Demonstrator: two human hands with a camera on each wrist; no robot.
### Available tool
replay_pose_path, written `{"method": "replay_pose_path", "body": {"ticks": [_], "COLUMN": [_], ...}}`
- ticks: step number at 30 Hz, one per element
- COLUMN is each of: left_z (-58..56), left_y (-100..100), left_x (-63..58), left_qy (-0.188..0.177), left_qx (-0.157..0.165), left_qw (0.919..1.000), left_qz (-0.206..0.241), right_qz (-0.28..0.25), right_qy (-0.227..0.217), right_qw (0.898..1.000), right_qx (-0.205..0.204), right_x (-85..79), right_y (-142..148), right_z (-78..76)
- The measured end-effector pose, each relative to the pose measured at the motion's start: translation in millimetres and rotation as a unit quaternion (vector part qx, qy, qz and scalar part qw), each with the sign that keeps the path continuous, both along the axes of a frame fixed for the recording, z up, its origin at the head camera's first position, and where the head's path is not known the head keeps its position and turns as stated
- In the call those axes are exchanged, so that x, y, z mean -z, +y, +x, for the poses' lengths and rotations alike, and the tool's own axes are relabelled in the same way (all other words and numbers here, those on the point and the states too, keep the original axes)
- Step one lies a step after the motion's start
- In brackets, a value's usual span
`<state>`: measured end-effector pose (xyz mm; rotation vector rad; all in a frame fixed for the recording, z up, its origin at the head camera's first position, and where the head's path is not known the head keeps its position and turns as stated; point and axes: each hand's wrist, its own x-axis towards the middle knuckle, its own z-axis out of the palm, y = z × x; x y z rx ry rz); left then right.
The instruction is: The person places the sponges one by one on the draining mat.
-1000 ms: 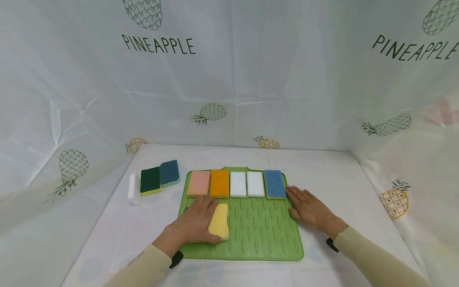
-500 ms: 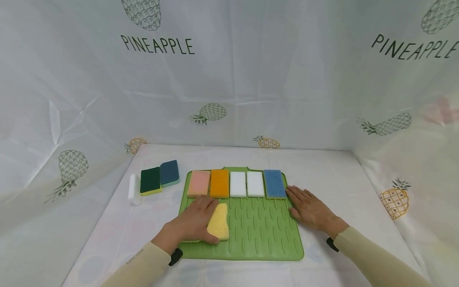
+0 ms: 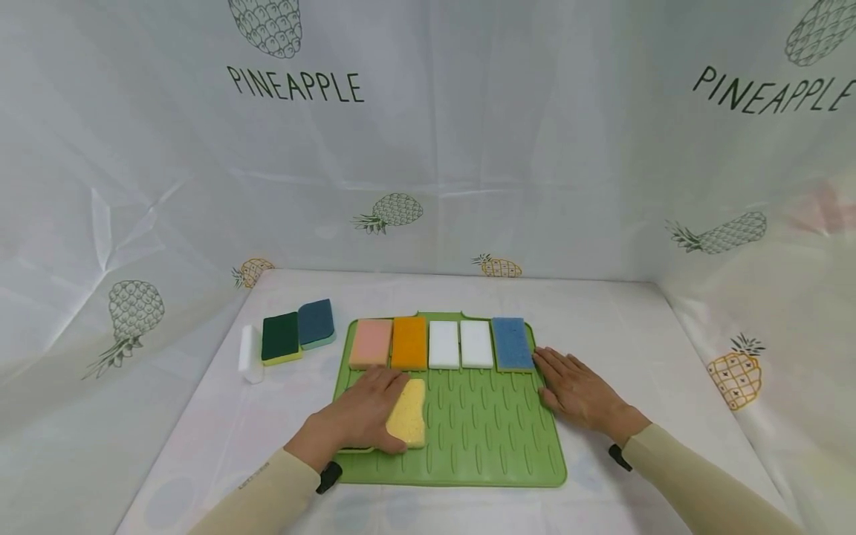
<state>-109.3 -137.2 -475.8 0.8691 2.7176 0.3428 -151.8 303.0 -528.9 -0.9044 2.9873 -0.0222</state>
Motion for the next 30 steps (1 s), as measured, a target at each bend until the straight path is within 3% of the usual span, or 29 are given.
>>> {"method": "replay_pose_path", "body": {"ticks": [4,7,11,15,22,30], "left_z": [-0.1,-1.1,-6.3,-13.7,-37.1,-63.5], "left_y": [-1,-5,-18,-42,-93,-131], "left_x": [-0.2,-1.0,-6.7,-14.5,-27.6,-32.4], "left_qy": [-0.023,-0.021,0.054,0.130,0.195,0.242], "left_qx": [-0.010,-0.023,-0.030,-0.056,-0.094,-0.117], "left_qw": [0.9996,0.9994,0.9975,0.9890,0.9763,0.9631], "left_qz": [0.009,0.018,0.036,0.043,0.003,0.014], "right_qz": [-0.005,-0.008,-0.006,-0.001,-0.005,-0.011], "right_qy": [-0.002,0.001,0.003,-0.001,0.003,-0.003], "right_qw": [1.000,1.000,1.000,1.000,1.000,1.000], "right_qx": [0.000,-0.001,-0.001,0.000,-0.002,0.000], "right_x": [0.8,0.9,1.1,0.8,-0.2,-0.4], "right_y": [1,0,1,2,1,-1], "right_z": [0.5,1.0,1.2,1.3,1.3,1.8]}}
